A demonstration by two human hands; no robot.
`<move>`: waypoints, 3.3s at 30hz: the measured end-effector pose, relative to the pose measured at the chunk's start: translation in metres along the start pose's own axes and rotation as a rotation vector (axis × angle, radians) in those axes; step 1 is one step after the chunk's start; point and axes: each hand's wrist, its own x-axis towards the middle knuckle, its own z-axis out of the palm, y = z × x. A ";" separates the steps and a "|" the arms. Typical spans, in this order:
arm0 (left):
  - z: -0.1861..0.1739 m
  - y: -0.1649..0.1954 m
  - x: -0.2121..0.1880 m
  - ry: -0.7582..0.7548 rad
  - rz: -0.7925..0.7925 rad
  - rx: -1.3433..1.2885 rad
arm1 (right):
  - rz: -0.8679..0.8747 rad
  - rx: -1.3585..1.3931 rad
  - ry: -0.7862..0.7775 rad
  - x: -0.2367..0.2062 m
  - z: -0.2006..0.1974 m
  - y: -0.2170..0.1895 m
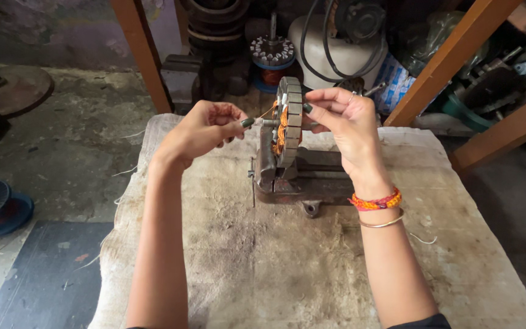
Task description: The person winds thin wire by hand around the slots of a motor armature held in a bench vise, guiding and pressing the wire into place segment by segment and rotating the armature to reach new sections. They continue threading and seating the wire around the armature throughout the clip.
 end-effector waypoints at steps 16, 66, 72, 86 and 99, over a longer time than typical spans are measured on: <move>-0.005 0.011 -0.015 -0.317 -0.070 0.266 | -0.577 -0.343 0.141 -0.019 0.031 -0.029; -0.028 0.021 -0.037 -0.474 0.096 -0.069 | -0.360 -0.943 -0.378 -0.058 0.083 -0.053; -0.013 0.024 -0.025 -0.326 0.163 -0.281 | -0.312 -0.552 -0.311 -0.043 0.033 -0.070; 0.029 0.028 -0.002 -0.117 0.162 -0.493 | -0.046 -0.108 -0.026 -0.010 0.004 -0.031; 0.042 0.020 0.007 -0.030 0.223 -0.350 | 0.016 -0.074 0.091 -0.001 0.006 0.001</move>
